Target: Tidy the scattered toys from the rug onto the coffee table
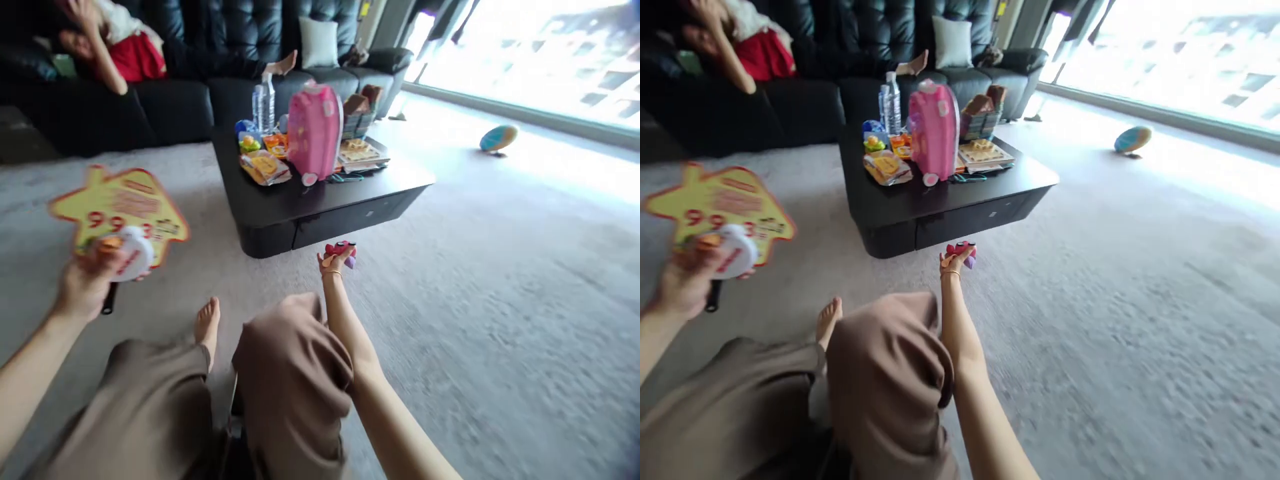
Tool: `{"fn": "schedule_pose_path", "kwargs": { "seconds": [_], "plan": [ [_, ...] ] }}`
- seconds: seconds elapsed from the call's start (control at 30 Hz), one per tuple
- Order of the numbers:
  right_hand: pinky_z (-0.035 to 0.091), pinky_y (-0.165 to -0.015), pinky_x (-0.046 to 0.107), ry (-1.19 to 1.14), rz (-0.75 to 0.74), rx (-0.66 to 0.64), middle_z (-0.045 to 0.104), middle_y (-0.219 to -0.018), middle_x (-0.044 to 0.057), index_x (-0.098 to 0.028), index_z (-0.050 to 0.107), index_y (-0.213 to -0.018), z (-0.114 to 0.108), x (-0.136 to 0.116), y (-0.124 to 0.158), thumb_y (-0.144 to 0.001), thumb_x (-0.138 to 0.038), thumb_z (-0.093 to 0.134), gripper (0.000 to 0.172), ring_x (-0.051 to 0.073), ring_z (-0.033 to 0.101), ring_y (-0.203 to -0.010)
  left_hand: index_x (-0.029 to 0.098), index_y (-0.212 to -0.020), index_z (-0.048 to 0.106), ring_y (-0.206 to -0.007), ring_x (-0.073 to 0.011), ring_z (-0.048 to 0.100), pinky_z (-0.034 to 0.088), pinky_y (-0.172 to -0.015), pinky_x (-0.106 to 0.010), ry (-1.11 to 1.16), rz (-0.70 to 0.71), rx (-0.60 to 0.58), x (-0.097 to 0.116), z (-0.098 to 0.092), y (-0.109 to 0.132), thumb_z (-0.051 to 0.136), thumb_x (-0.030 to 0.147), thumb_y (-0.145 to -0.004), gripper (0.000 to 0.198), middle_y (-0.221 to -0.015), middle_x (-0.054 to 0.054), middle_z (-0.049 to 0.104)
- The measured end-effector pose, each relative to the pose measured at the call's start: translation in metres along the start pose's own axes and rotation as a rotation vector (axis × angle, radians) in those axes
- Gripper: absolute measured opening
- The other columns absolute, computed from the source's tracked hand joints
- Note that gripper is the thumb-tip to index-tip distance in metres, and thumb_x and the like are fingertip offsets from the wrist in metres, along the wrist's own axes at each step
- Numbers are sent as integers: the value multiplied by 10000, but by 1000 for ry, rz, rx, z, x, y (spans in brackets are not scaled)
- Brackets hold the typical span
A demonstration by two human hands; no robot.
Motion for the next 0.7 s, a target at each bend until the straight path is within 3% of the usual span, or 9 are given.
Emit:
{"fn": "schedule_pose_path", "kwargs": {
  "seconds": [0.07,0.13,0.23,0.3,0.43,0.57,0.7],
  "plan": [
    [522,-757,335,-374,194,97,603,-709,-48,-264,561,-924,5,9,-24,-901,-740,141,636,127,580,-654,260,-976,710,-762,-176,668,623,-576,-301,-26,80,-93,24,44,-51,844,520,-627,455,-943,75,740],
    [511,-733,314,-536,249,89,618,-690,-59,-262,575,-907,17,8,-43,-925,-702,193,583,121,587,-641,189,-964,729,-729,-189,682,624,-587,-323,-34,80,-242,38,109,-84,832,495,-643,454,-914,-8,749],
    [504,-674,291,-677,262,120,623,-626,-63,-262,586,-899,26,3,-64,-925,-697,221,569,127,602,-606,108,-878,729,-574,-197,672,587,-511,-311,-31,54,-342,41,200,-102,801,550,-651,503,-712,-57,719],
    [503,-639,284,-727,263,133,609,-567,-62,-258,576,-877,23,3,-75,-914,-719,214,587,133,606,-565,102,-829,729,-534,-200,665,557,-483,-288,-48,54,-318,34,238,-101,776,571,-672,497,-659,-58,703],
    [514,-609,296,-754,250,117,625,-531,-45,-242,550,-829,11,7,-88,-865,-773,331,575,136,601,-499,116,-740,735,-589,-190,666,512,-519,-235,-179,141,-251,15,270,-95,756,513,-726,398,-655,-48,702],
    [515,-581,305,-724,229,103,626,-512,-41,-240,550,-804,4,8,-88,-750,-862,429,636,149,614,-489,114,-688,724,-627,-184,662,491,-551,-213,-238,187,-370,4,288,-99,761,458,-740,350,-633,-34,688],
    [517,-557,289,-745,232,83,603,-500,-56,-238,575,-801,-15,7,-73,-751,-860,434,639,128,593,-458,107,-768,729,-655,-189,679,530,-563,-217,-133,98,-458,7,310,-112,774,486,-725,384,-671,-34,699]
  ]
}}
Point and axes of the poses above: each hand's wrist, its own y-axis away from the middle knuckle, its own z-axis out of the palm, x = y × z, the point moved 1 cm from there along -y, towards the middle knuckle
